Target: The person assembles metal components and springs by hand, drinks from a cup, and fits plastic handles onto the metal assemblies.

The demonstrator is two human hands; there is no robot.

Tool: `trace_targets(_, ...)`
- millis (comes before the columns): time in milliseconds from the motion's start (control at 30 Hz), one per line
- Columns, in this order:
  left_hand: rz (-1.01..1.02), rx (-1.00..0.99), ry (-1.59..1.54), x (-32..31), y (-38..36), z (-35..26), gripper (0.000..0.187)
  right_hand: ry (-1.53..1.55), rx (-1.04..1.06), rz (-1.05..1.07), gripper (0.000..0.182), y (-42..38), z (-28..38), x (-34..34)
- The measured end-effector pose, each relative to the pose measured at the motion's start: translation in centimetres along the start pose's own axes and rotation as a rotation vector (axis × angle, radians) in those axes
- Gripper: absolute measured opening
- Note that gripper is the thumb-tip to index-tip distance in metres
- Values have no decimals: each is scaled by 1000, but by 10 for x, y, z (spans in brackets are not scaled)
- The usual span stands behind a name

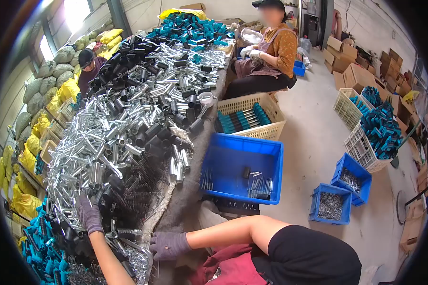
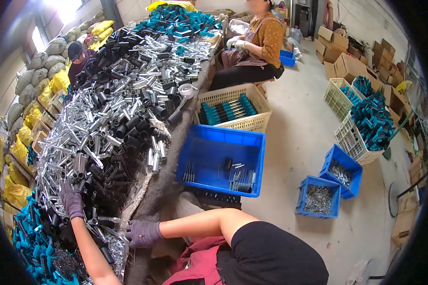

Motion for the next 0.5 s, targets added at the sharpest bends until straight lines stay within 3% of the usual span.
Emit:
trace_targets(100, 12, -138, -244, 49, -29, -23, 44, 39, 45, -178, 19, -2, 0, 4)
trace_targets(167, 310, -74, -581, 109, -69, -61, 30, 29, 16, -91, 23, -2, 1, -12)
trace_targets(233, 499, -74, -710, 133, -117, -75, 21, -3, 51, -348, 29, -4, 0, 0)
trace_targets(267, 397, -244, -717, 128, -146, -71, 22, 7, 75, -412, 32, -4, -1, -2)
trace_targets(300, 444, -306, -702, 150, -159, -87, 27, 1, 88, -415, 32, -4, -3, -2)
trace_targets(333, 457, -221, -776, 162, -175, -98, 29, 63, 30, -302, 27, -3, -5, -6)
trace_targets(367, 433, -198, -572, 147, -202, -79, 35, 127, -30, -189, 22, -4, -3, -10)
trace_targets(433, 360, -147, -640, 147, -220, -78, 34, 157, -26, -227, 22, -3, -1, -4)
trace_targets(500, 300, -128, -583, 145, -229, -77, 31, 161, -184, -92, 35, -3, -2, -14)
Point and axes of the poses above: each hand's wrist, its own y-axis towards the middle knuckle, its own x-axis out of the back of the hand, z = x × y, the point moved 3 cm from there along y, towards the middle knuckle, and after that the axes turned 8 degrees about -z, right-handed, at the moved point
